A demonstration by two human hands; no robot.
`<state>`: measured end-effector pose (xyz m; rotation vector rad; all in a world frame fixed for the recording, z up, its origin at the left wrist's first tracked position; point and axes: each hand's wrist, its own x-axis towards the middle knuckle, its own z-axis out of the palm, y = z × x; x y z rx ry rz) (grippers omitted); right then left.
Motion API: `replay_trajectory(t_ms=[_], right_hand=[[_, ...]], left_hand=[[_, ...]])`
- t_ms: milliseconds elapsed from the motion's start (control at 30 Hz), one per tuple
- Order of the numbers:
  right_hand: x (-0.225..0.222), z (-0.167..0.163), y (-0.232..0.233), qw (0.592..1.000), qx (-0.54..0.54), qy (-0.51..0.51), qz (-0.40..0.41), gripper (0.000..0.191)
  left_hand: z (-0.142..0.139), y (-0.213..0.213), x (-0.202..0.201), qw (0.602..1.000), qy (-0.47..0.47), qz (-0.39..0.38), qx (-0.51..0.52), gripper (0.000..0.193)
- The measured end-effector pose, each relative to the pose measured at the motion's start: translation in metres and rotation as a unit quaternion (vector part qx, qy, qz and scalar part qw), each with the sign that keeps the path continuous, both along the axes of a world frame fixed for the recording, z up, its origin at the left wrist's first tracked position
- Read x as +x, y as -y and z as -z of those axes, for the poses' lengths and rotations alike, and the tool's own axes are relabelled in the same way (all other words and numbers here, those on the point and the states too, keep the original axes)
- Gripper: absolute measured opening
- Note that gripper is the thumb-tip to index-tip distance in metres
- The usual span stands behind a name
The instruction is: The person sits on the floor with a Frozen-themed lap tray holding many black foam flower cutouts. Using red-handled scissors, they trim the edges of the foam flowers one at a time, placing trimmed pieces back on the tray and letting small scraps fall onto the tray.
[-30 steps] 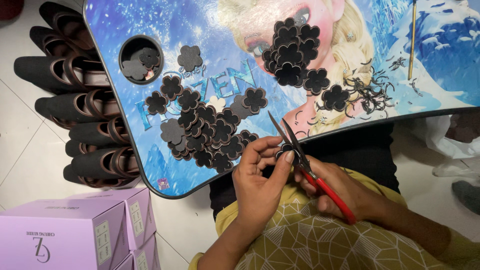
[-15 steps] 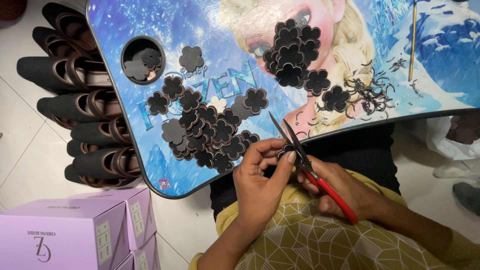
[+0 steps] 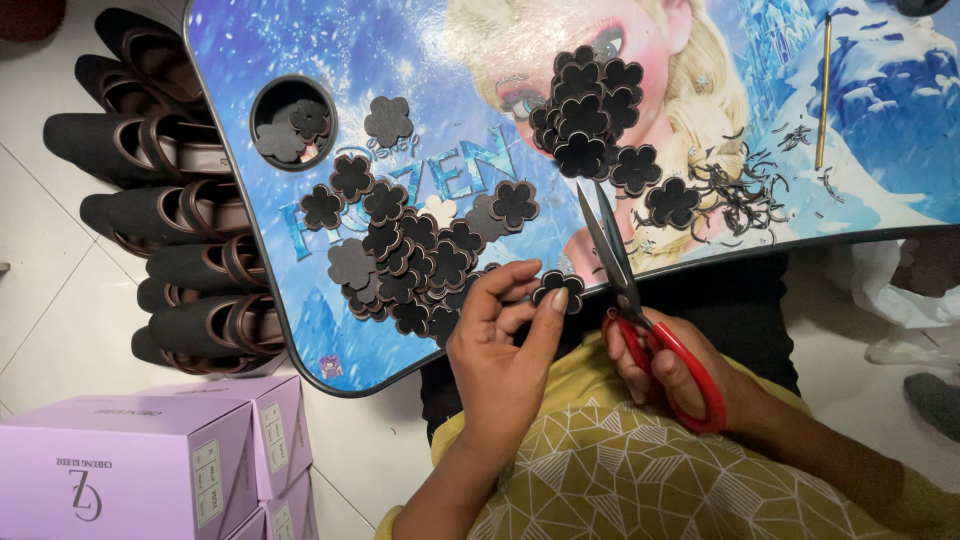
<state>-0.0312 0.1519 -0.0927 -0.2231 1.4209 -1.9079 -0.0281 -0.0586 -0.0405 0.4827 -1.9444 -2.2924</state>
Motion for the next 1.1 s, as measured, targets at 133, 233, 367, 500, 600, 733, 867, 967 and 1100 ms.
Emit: replay_trajectory(t_ms=[133, 233, 367, 500, 600, 733, 867, 967, 1100], right_hand=[[-0.003, 0.008, -0.001, 1.0, -0.023, 0.012, 0.016, 0.074], [-0.005, 0.011, -0.002, 1.0, -0.007, 0.0, -0.01, 0.072], [-0.006, 0.013, -0.003, 0.999, 0.012, -0.02, -0.022, 0.071], [-0.007, 0.017, -0.002, 0.999, 0.024, -0.035, -0.028, 0.073], [-0.006, 0.02, -0.002, 0.999, 0.016, -0.034, -0.019, 0.075], [-0.004, 0.022, -0.001, 1.0, -0.029, 0.002, 0.005, 0.076], [-0.004, 0.017, -0.006, 1.0, -0.014, -0.027, -0.003, 0.076], [-0.004, 0.008, -0.01, 0.999, 0.002, -0.029, -0.026, 0.075], [-0.006, -0.002, -0.009, 0.996, 0.025, -0.031, -0.083, 0.072]], left_hand=[[-0.003, 0.004, -0.004, 1.0, 0.01, -0.01, -0.006, 0.04], [-0.003, 0.004, -0.006, 1.0, 0.017, -0.011, -0.011, 0.041], [0.0, 0.003, -0.007, 1.0, 0.006, -0.012, -0.001, 0.041], [0.002, 0.002, -0.01, 0.999, 0.008, -0.012, 0.039, 0.038], [-0.002, 0.0, -0.018, 0.999, -0.001, -0.003, 0.046, 0.036], [-0.01, -0.003, -0.052, 0.998, -0.032, 0.034, 0.033, 0.037], [-0.024, 0.011, -0.088, 0.975, -0.129, 0.038, -0.176, 0.053], [-0.036, 0.032, -0.081, 0.951, -0.122, -0.013, -0.285, 0.055], [-0.04, 0.059, -0.059, 0.901, -0.076, -0.047, -0.425, 0.043]])
